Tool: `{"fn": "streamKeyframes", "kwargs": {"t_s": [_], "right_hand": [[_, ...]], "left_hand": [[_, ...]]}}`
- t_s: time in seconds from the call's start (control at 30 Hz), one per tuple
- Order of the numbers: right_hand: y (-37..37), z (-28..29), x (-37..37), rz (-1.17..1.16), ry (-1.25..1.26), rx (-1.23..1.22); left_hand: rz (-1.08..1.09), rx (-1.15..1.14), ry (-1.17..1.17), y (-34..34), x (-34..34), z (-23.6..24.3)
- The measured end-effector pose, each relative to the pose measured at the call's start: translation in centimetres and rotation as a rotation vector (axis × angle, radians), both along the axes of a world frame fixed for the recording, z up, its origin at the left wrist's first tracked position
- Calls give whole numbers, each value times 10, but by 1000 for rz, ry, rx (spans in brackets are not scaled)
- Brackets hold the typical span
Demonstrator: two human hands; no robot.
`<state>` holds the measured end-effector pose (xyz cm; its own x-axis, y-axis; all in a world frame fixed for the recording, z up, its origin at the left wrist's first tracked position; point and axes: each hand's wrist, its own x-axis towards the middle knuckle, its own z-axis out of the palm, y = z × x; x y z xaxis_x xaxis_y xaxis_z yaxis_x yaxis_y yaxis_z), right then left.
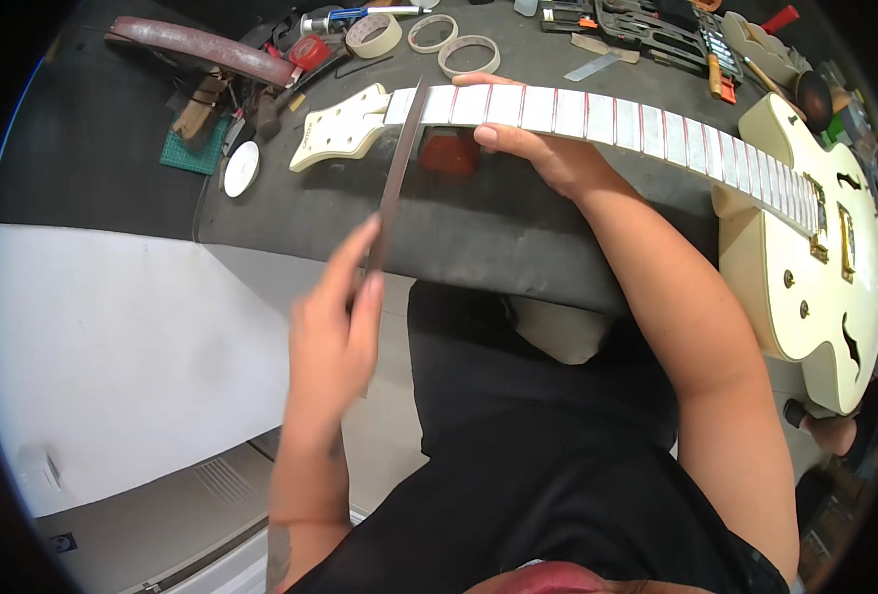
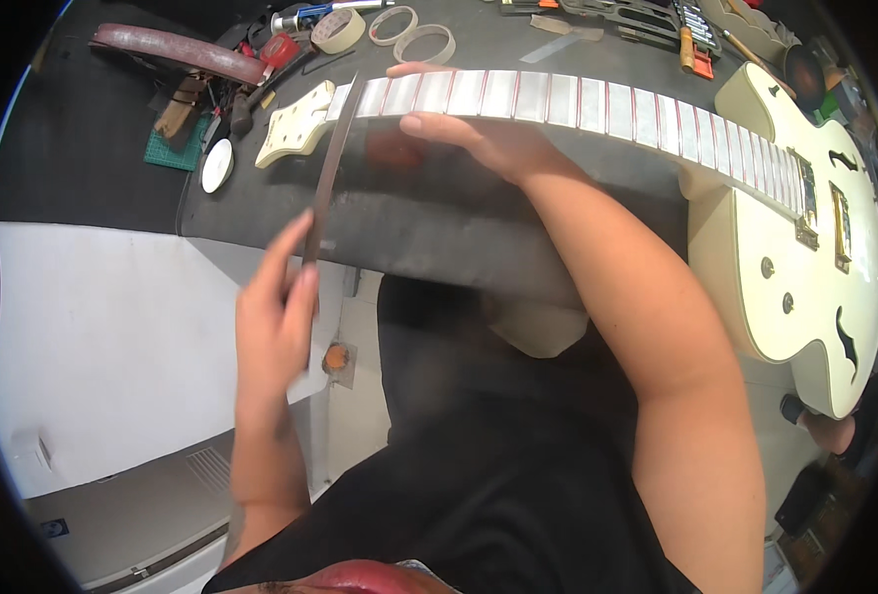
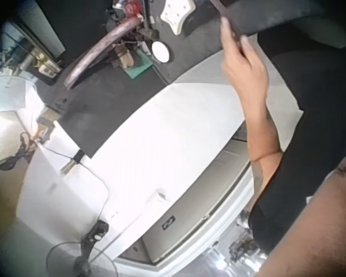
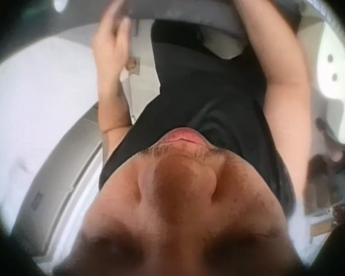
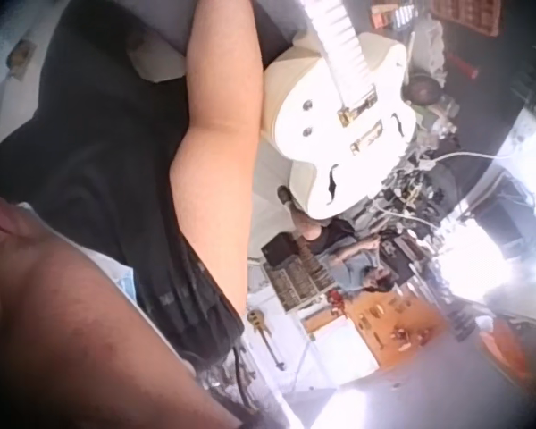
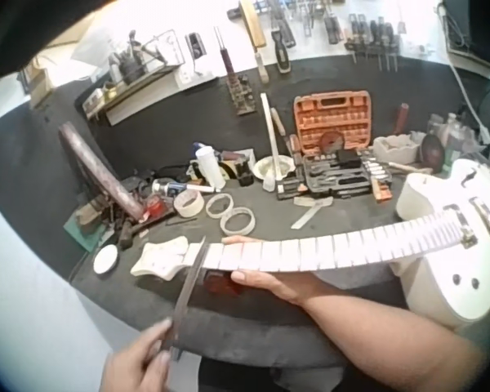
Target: The person marks the edges of the fretboard on a white electric guitar with a red marker. They then use a metal file to smooth the fretboard edges, working methodically along the length of the neck.
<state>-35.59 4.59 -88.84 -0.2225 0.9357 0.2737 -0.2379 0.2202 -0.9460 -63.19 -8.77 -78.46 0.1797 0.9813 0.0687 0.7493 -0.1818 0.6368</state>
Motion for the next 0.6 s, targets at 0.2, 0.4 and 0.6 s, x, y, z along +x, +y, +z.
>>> {"fn": "streamKeyframes", "kwargs": {"t_s": [0.2, 0.4, 0.6], "right_hand": [[6, 3, 1, -4, -48, 23], [4, 4, -1, -22, -23, 9], [8, 0, -4, -30, -19, 37]], "left_hand": [[-31, 32, -32, 95, 51, 13], [-14, 52, -23, -21, -10, -6], [-25, 40, 82, 70, 31, 17]]}}
